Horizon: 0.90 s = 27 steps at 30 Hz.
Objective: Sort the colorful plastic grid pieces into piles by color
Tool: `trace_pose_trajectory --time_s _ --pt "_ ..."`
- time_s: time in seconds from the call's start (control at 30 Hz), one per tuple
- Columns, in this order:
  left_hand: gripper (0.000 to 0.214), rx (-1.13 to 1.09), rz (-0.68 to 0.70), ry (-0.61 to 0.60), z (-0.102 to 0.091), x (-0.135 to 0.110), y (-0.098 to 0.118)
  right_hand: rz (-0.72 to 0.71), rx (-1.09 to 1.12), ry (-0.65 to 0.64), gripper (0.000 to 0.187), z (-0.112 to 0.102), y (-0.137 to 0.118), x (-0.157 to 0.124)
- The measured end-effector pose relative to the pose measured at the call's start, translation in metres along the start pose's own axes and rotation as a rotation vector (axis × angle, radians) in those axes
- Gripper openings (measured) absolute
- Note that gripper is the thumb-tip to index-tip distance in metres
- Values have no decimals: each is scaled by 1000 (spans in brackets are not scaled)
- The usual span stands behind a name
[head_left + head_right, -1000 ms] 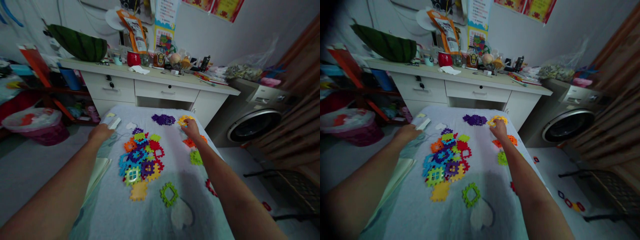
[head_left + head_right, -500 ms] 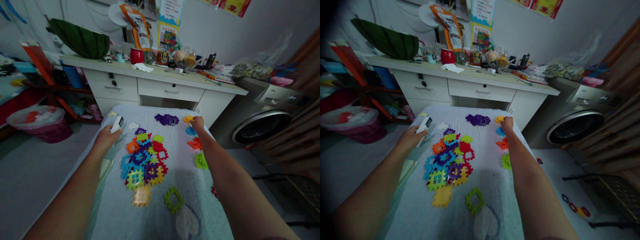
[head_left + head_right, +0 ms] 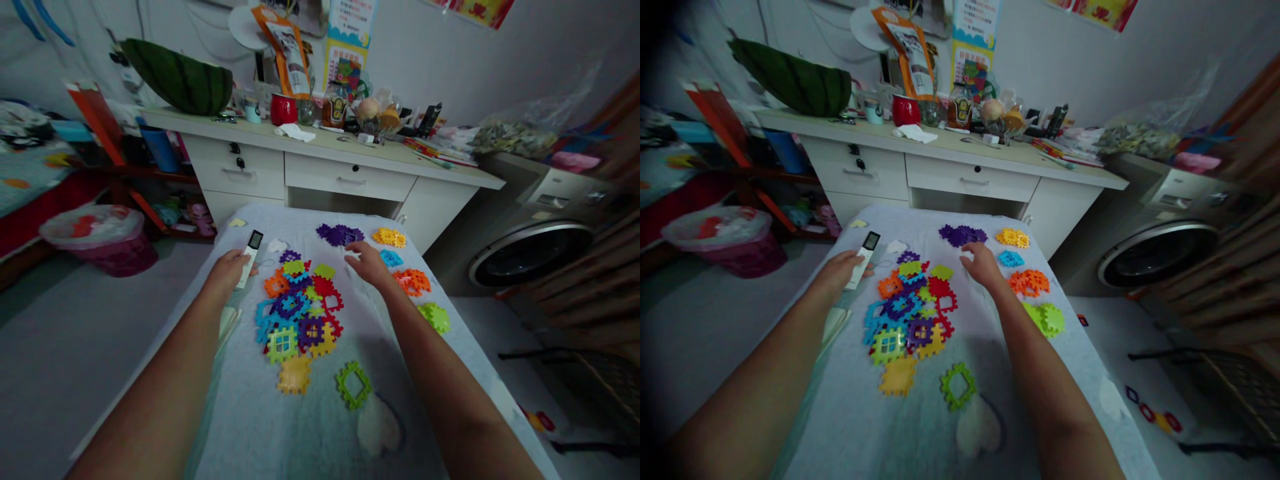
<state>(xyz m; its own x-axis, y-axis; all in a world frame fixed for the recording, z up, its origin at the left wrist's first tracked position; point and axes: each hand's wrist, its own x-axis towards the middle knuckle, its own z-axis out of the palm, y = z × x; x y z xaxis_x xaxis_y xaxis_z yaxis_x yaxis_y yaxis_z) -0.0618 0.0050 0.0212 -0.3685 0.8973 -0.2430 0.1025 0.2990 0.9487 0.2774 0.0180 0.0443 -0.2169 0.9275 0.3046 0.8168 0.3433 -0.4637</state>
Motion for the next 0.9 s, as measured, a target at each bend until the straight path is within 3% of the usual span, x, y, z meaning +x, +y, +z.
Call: trace_pose_trajectory --time_s 0.13,0.33,0.7,0.9 --pt "34 45 32 44 0 0 -3 -51 -32 -112 29 26 -34 -21" --pt "38 17 75 33 -2 -4 -5 25 -89 -118 39 56 -40 -30" --pt "33 55 109 36 -2 -2 -7 11 -52 -69 28 60 -36 -36" --pt "18 -223 98 -35 -4 -7 -1 -5 -21 -50 26 60 -35 -37"
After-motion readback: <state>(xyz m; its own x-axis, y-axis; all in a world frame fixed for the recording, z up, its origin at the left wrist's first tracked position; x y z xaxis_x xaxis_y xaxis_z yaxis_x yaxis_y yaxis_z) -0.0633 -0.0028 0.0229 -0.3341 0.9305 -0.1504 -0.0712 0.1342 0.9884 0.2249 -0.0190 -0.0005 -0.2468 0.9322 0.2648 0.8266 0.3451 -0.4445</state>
